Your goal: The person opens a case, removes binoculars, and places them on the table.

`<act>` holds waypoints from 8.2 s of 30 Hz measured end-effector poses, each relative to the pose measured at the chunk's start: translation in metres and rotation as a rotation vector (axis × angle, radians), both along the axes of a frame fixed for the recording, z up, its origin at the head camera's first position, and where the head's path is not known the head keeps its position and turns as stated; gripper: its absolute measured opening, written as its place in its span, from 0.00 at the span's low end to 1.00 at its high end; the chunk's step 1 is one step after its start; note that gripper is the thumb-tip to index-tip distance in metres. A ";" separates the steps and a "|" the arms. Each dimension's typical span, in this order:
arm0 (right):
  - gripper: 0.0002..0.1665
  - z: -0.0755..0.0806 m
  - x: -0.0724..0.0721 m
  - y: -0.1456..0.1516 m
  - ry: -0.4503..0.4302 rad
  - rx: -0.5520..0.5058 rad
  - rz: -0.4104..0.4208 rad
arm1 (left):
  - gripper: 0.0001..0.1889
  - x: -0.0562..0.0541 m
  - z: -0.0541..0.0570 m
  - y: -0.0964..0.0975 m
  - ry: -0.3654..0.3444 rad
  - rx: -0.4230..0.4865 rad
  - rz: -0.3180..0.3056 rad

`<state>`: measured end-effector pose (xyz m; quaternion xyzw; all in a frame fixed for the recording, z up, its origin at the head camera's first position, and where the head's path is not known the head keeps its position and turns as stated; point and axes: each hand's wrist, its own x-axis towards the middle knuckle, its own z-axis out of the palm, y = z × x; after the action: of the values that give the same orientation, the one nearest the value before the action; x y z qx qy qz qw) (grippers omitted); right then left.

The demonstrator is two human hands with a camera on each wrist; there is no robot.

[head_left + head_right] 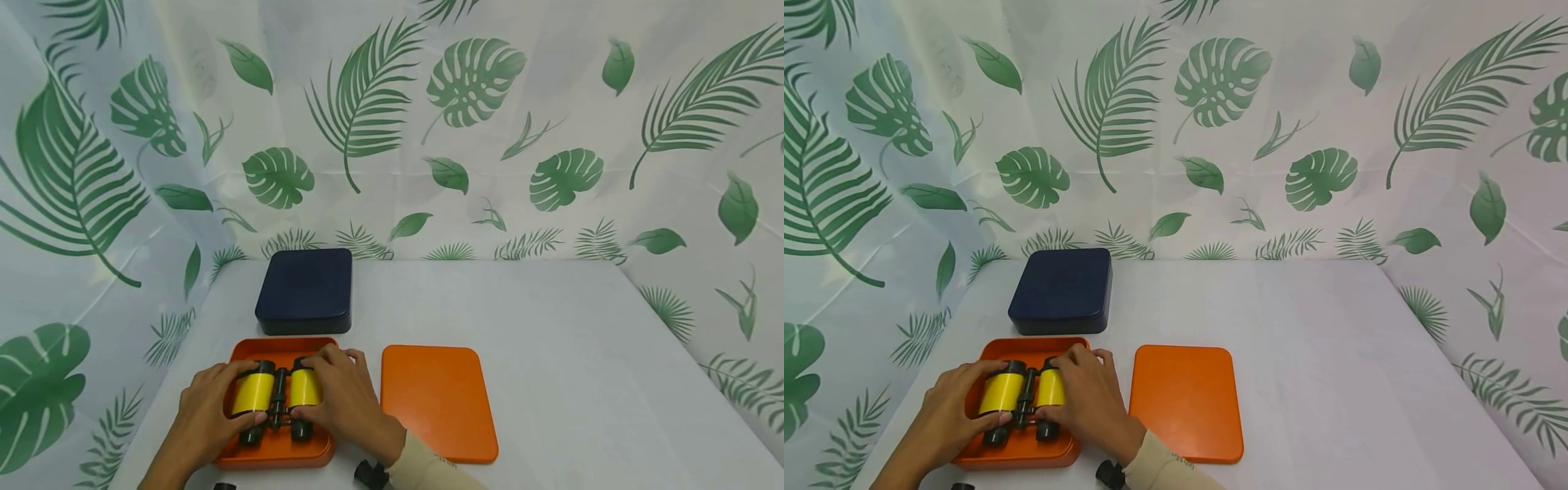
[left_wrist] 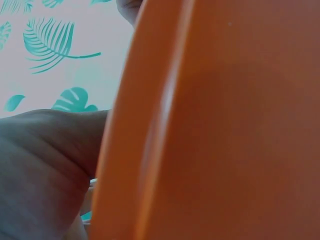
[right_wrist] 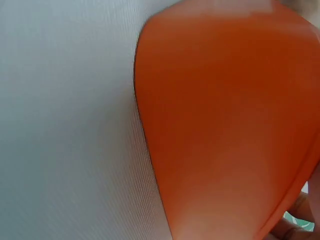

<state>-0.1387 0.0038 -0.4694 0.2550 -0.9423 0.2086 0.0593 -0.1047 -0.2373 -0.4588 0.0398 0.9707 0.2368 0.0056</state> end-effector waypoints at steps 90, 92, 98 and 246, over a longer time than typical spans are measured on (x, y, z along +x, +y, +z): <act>0.43 0.057 0.004 0.134 -0.129 -0.237 0.070 | 0.38 -0.014 0.062 0.077 0.078 0.084 -0.265; 0.43 0.057 0.005 0.141 -0.124 -0.234 0.059 | 0.38 -0.016 0.061 0.085 0.075 0.090 -0.269; 0.41 0.059 0.011 0.162 -0.115 -0.232 0.014 | 0.38 -0.021 0.057 0.106 0.034 0.149 -0.290; 0.46 0.049 -0.051 0.218 0.034 -0.042 -0.166 | 0.39 -0.097 0.037 0.234 0.152 -0.172 -0.303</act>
<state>-0.1894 0.2216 -0.4204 0.1784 -0.9544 0.2185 0.0977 -0.2021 -0.0031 -0.4221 0.2030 0.9678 0.1458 -0.0290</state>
